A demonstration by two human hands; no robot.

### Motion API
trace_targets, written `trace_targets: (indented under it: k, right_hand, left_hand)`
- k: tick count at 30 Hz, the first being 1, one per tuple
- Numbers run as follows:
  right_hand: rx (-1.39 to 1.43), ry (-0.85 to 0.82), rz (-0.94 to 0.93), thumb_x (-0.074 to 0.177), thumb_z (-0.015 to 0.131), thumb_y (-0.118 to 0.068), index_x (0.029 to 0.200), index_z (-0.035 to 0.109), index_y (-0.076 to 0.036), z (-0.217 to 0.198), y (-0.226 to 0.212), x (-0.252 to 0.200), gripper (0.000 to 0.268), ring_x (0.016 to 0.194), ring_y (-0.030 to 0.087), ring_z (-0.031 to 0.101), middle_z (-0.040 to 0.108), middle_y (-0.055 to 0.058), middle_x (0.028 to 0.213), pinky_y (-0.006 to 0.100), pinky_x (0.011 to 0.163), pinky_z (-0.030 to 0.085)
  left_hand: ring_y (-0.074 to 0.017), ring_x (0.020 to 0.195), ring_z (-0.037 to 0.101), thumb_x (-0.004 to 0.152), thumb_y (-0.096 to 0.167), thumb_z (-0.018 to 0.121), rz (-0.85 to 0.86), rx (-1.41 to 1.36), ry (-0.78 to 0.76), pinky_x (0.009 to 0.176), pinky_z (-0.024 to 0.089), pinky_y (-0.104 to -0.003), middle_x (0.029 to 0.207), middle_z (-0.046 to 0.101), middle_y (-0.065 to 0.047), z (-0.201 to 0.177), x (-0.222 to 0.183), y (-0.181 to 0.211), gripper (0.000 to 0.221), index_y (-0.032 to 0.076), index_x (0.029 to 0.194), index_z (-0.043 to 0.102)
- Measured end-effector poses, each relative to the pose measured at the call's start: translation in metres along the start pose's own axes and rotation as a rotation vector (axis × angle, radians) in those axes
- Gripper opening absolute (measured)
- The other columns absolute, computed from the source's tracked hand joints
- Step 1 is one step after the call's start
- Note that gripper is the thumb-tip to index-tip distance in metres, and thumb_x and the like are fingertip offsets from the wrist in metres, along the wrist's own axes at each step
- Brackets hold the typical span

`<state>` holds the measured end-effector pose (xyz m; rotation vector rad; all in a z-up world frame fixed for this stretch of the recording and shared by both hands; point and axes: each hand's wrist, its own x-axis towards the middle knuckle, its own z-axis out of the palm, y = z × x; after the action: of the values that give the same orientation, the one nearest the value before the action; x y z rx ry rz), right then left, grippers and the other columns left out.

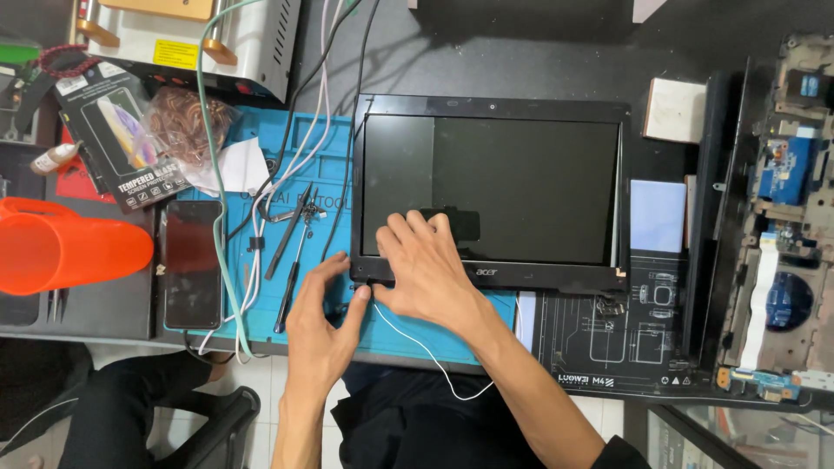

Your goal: The person disassembles a laptop by removing the screen bezel, internal components, and cables.

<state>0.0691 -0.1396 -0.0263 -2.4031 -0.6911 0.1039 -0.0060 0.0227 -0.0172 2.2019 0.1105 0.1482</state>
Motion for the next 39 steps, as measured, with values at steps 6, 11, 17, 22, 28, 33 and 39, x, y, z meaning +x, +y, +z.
trace_targets:
  k: [6,11,17,22,28,33,39]
  right_hand:
    - [0.013,-0.075,-0.009,0.06,0.083,-0.027,0.081,0.064,-0.005,-0.008,0.005,0.007,0.036,0.091,0.03,0.052,0.056,0.01,0.091,0.045,0.079,0.035]
    - [0.007,-0.047,-0.015,0.06,0.083,-0.025,0.085,0.066,-0.005,-0.002,0.003,0.003,0.036,0.095,0.03,0.052,0.056,0.01,0.094,0.046,0.081,0.035]
    - [0.035,-0.024,0.03,0.059,0.082,-0.017,0.09,0.064,-0.005,0.006,-0.003,0.003,0.038,0.1,0.03,0.052,0.055,0.01,0.099,0.045,0.085,0.035]
    - [0.175,-0.051,0.049,0.06,0.08,-0.012,0.09,0.063,-0.009,0.008,0.001,0.005,0.034,0.1,0.028,0.052,0.054,0.007,0.096,0.043,0.087,0.033]
    - [0.264,-0.092,0.101,0.059,0.079,-0.009,0.087,0.061,-0.011,0.006,-0.001,0.004,0.033,0.096,0.026,0.051,0.054,0.005,0.091,0.043,0.086,0.032]
    - [0.266,-0.074,0.028,0.061,0.077,-0.01,0.093,0.06,-0.01,0.003,0.006,0.006,0.037,0.095,0.027,0.053,0.055,0.006,0.093,0.043,0.085,0.032]
    - [0.253,-0.059,-0.026,0.072,0.077,-0.015,0.104,0.06,-0.008,-0.022,0.02,-0.019,0.037,0.105,0.027,0.058,0.06,0.006,0.102,0.043,0.092,0.039]
  left_hand:
    - [-0.0348,0.109,0.068,0.092,0.015,0.072,-0.071,0.154,0.003,0.09,0.052,-0.04,0.118,0.069,-0.018,0.004,0.018,0.022,0.039,-0.001,0.127,0.065]
    - [-0.0305,0.099,0.071,0.088,0.01,0.073,-0.121,0.093,0.037,0.087,0.054,-0.038,0.107,0.07,-0.016,0.011,0.028,0.012,0.033,-0.001,0.119,0.07]
    - [-0.0261,0.094,0.072,0.087,0.003,0.071,-0.131,0.043,0.037,0.085,0.055,-0.035,0.103,0.071,-0.015,0.009,0.029,0.007,0.032,-0.002,0.118,0.071]
    - [-0.0224,0.093,0.073,0.091,0.0,0.066,-0.155,-0.012,-0.002,0.086,0.055,-0.032,0.103,0.072,-0.013,0.002,0.032,-0.001,0.028,0.0,0.119,0.072]
    - [-0.0167,0.083,0.067,0.096,0.006,0.065,-0.397,-0.079,-0.066,0.079,0.053,-0.031,0.093,0.077,-0.01,0.006,0.031,-0.011,0.028,0.003,0.123,0.073]
    - [-0.0127,0.083,0.067,0.089,0.012,0.073,-0.337,-0.087,-0.025,0.076,0.054,-0.028,0.091,0.074,-0.009,0.01,0.035,-0.008,0.035,-0.001,0.121,0.071]
    - [-0.0126,0.084,0.062,0.094,0.015,0.072,-0.383,-0.201,-0.039,0.079,0.051,-0.029,0.088,0.071,-0.006,0.016,0.031,-0.026,0.031,-0.003,0.119,0.069]
